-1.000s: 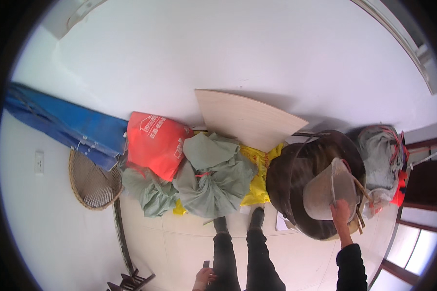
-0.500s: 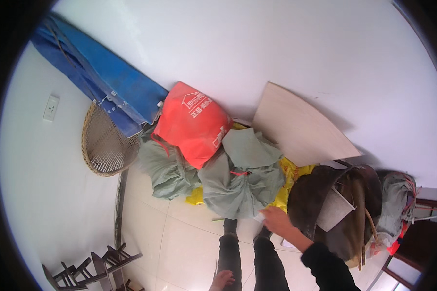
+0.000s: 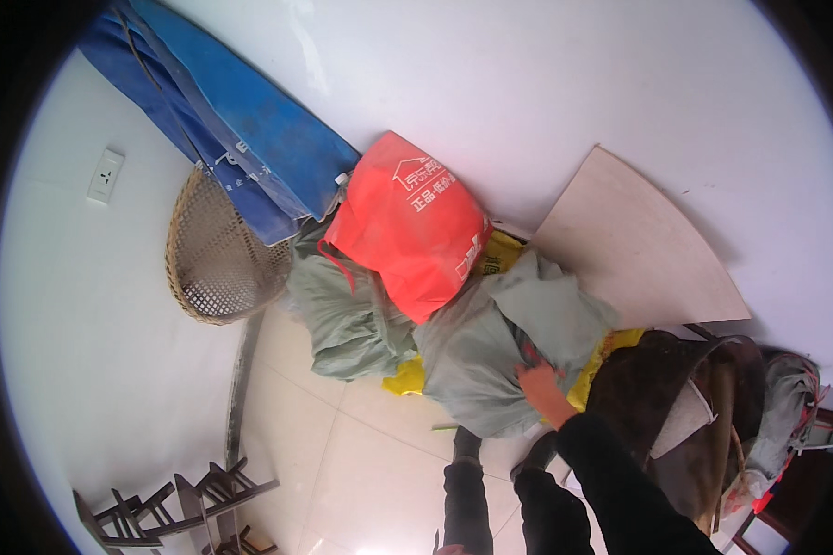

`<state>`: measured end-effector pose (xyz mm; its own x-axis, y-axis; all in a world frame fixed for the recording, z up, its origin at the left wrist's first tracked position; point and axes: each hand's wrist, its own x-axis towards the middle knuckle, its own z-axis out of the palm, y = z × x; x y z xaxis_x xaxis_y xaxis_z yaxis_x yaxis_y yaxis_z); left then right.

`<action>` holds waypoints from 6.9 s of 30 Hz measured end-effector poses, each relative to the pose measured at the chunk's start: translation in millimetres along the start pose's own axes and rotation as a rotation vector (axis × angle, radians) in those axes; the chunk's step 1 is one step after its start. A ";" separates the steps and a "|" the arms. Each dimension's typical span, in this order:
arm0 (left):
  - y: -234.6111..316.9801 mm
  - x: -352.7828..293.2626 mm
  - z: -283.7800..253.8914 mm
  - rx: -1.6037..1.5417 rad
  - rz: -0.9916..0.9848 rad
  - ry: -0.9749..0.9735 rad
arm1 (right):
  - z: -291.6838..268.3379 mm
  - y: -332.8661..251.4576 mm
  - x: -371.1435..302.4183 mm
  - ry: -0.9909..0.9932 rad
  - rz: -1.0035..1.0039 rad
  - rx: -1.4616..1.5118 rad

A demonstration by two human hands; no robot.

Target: The person moves several large bags and a folded umbrella aside, then wipes the window sill and glass with a dark cloth. The person also picks up a spray bottle and places it on the sill before continuing to wipe the sill and glass.

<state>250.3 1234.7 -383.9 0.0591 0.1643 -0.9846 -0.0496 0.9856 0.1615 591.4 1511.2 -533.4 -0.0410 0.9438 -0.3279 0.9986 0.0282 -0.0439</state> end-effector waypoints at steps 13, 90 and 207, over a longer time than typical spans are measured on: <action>0.3 18.3 -14.9 -0.062 0.065 -0.090 | -85.2 -64.0 -116.3 0.004 0.485 0.988; 9.0 15.7 -64.9 -0.281 0.068 -0.009 | -167.4 -80.9 -181.4 -0.359 0.280 0.632; 729.5 211.7 106.0 0.997 1.251 0.145 | -249.6 -287.5 -273.9 -0.437 1.387 1.557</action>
<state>332.3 1992.7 -467.4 0.3885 0.9004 -0.1959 0.6500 -0.1171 0.7509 323.5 1326.8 -195.4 0.2814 -0.0172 -0.9594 -0.4469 -0.8871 -0.1152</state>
